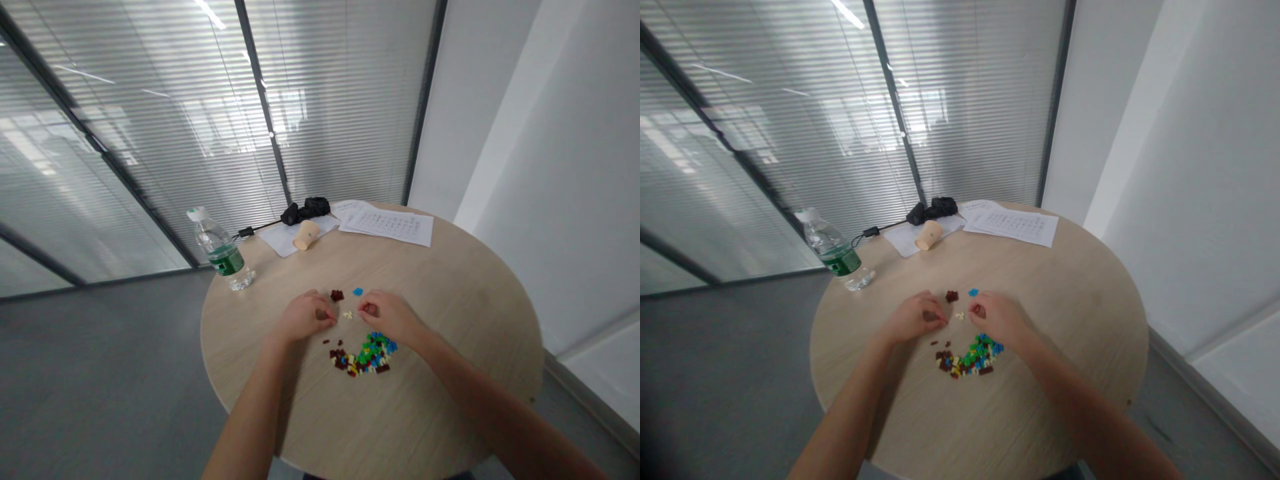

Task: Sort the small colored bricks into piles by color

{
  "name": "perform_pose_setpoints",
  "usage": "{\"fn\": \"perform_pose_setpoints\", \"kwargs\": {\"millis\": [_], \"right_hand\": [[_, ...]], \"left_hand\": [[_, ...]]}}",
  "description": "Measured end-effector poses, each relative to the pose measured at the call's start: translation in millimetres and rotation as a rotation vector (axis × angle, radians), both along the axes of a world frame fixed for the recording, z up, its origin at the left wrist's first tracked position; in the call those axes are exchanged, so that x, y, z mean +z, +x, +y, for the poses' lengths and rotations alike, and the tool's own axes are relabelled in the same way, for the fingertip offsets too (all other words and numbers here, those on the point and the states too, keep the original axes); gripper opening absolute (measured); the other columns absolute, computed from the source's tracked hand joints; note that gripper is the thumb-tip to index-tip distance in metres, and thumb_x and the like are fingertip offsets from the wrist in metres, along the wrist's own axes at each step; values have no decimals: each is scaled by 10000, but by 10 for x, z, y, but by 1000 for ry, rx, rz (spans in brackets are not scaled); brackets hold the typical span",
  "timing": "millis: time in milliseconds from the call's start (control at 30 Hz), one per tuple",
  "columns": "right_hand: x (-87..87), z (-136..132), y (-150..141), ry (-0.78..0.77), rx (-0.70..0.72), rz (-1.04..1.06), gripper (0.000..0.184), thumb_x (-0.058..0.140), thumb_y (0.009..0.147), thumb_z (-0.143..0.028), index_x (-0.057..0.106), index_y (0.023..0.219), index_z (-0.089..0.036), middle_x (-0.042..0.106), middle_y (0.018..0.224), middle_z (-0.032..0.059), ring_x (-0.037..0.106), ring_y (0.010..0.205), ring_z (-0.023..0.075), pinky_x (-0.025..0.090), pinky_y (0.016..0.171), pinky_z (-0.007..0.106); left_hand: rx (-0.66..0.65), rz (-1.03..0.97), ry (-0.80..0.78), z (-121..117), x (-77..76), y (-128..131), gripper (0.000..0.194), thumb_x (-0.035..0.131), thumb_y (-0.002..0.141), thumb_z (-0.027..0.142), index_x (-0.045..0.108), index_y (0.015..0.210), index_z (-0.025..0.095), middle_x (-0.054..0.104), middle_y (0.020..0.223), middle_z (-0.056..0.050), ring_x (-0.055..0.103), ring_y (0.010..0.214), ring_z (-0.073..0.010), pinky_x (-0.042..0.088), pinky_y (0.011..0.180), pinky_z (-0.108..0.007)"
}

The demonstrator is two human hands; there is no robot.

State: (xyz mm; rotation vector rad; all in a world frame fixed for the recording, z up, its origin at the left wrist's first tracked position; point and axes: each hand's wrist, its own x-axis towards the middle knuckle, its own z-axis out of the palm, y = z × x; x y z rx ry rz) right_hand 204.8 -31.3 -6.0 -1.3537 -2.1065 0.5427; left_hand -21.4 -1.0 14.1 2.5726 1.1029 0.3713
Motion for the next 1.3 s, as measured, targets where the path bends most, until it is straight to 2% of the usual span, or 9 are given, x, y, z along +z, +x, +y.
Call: {"fn": "perform_pose_setpoints", "kwargs": {"millis": [133,300,467,633,767,867,1000,1100,1300], "right_hand": [[18,-40,-21,17,129,-21,84,613,761,-130,684,782,-169,665,760,23,571,677,128,415,641,232],[9,-124,-131,96,375,-27,96,625,808,-182,719,804,-199,678,806,28,591,797,146,437,750,253],[-35,-156,-217,66,443,-52,157,603,844,-207,741,919,-218,677,916,50,600,875,159,450,802,272],[-58,-145,-225,68,415,-93,112,630,822,-200,739,850,-206,659,877,45,591,848,160,447,787,275],[-41,-124,-196,95,396,-56,101,609,836,-179,707,815,-172,665,872,53,582,885,170,436,813,290],[-11,-94,-157,44,274,95,109,577,849,-177,684,833,-167,671,870,45,587,833,155,444,753,270],[17,-60,-136,-131,85,353,142,543,854,-234,671,833,-177,681,828,21,595,717,137,439,630,238],[14,-52,-149,-207,58,461,160,544,840,-283,669,820,-186,694,828,18,612,732,146,456,651,246],[-43,-20,-163,-261,18,598,191,580,789,-371,645,784,-192,694,794,16,616,731,155,468,666,258]], "left_hand": [[-9,4,-16,5,-9,-13,80,643,742,195,721,744,212,685,796,-2,571,807,-141,423,743,-234],[26,46,-24,-5,5,-21,68,643,707,192,707,723,208,658,730,5,557,740,-135,411,678,-223],[84,37,13,-26,49,-28,104,594,739,214,696,736,195,651,727,-5,553,704,-141,405,658,-237],[131,-12,51,-38,67,-1,157,553,764,187,705,806,190,681,798,-22,580,750,-151,422,700,-247],[122,-109,16,-50,43,58,161,546,794,197,703,827,186,693,809,-22,596,757,-145,436,716,-244],[122,-261,-26,-82,44,128,152,552,815,220,699,829,182,696,809,-23,605,749,-136,449,715,-240],[84,-404,-29,-139,61,226,108,633,786,253,703,830,183,696,822,-31,601,776,-140,451,738,-250],[100,-450,-49,-157,54,272,112,677,760,273,706,824,186,697,828,-31,596,775,-142,446,720,-251],[122,-513,-48,-138,19,303,86,667,771,258,705,775,181,699,793,-44,601,754,-148,451,710,-260]]}}
